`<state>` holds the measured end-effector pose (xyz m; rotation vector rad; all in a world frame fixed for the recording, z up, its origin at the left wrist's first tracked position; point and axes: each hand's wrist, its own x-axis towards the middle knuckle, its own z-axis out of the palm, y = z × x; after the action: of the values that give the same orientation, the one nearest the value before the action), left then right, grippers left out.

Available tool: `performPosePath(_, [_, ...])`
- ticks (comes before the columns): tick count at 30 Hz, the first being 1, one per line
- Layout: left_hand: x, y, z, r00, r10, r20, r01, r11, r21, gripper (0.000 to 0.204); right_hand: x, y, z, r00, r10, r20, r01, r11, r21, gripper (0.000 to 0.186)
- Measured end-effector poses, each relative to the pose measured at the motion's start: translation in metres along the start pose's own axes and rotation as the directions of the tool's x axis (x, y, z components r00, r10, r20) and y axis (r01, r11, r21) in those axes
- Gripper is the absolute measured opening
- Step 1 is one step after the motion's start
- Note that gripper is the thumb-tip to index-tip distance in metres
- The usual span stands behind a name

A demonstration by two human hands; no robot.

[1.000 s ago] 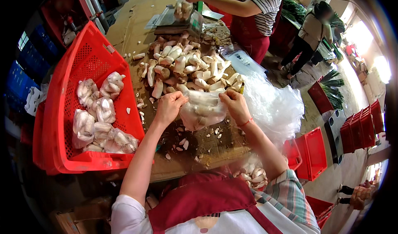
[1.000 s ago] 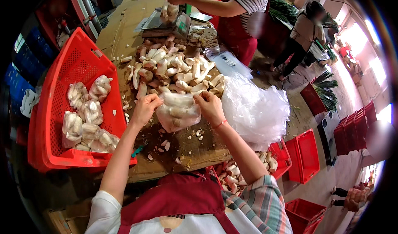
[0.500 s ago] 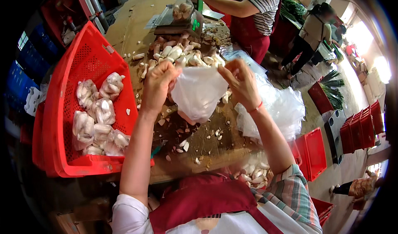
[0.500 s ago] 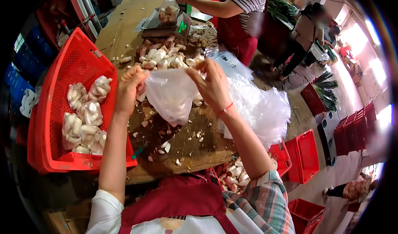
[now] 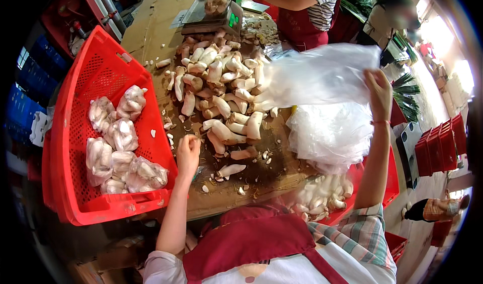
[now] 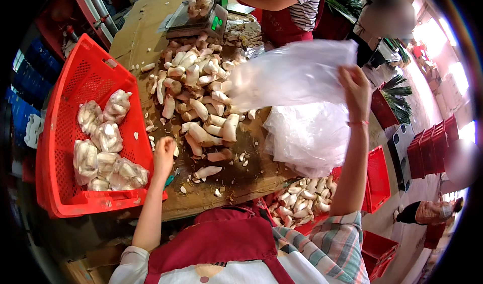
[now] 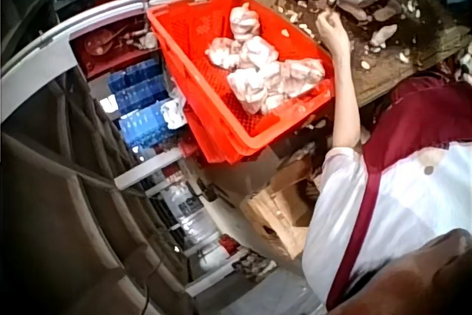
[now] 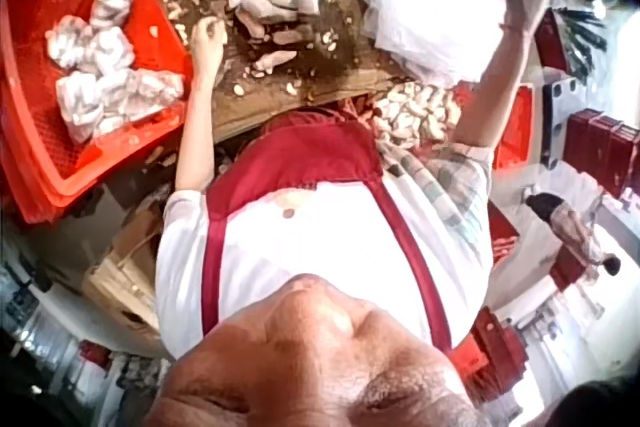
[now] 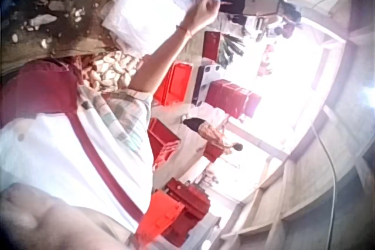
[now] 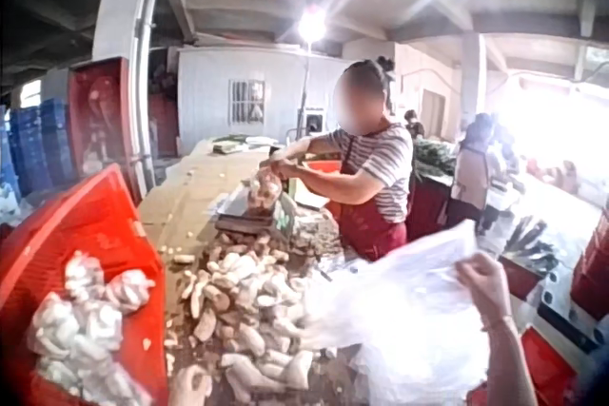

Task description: The person picks up mushrooms from a large pile on a table, places them into a clear plastic bag, and then moves the filled bag into a large red crate.

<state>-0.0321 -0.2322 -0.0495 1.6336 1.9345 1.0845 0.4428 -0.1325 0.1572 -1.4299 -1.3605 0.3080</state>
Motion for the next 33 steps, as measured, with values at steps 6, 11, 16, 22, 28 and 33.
performPosePath(6, [-0.056, -0.001, 0.023, 0.998, 0.035, 0.048, -0.035, 0.999, 0.005, 0.023, -0.039, 0.131, -0.082, 0.988, 0.134, -0.081, -0.145, 0.586, -0.797, 0.079])
performPosePath(11, [-0.057, 0.037, 0.038, 0.903, 0.385, 0.191, -0.407, 0.909, 0.090, 0.022, -0.050, 0.070, -0.048, 0.913, -0.407, -0.013, 0.259, 0.606, -0.752, 0.044])
performPosePath(16, [-0.055, 0.055, 0.041, 0.856, 0.342, 0.388, -0.438, 0.879, 0.191, 0.029, -0.073, 0.058, 0.006, 0.924, -0.066, 0.377, 0.347, 0.560, -0.752, 0.041])
performPosePath(22, [-0.059, 0.018, 0.042, 0.810, 0.266, 0.522, -0.451, 0.852, 0.266, 0.037, -0.109, 0.115, 0.020, 0.851, 0.213, 0.480, 0.341, 0.470, -0.814, 0.042])
performPosePath(28, [-0.065, 0.046, 0.039, 0.798, 0.063, 0.600, -0.115, 0.992, 0.050, 0.037, -0.104, 0.033, 0.048, 0.870, -0.436, 0.230, 0.487, 0.690, -0.535, 0.029])
performPosePath(33, [-0.094, 0.116, 0.060, 0.650, 0.252, 0.717, 0.031, 0.934, -0.357, 0.050, -0.124, -0.004, 0.087, 0.818, -0.490, 0.300, 0.560, 0.797, -0.227, 0.023])
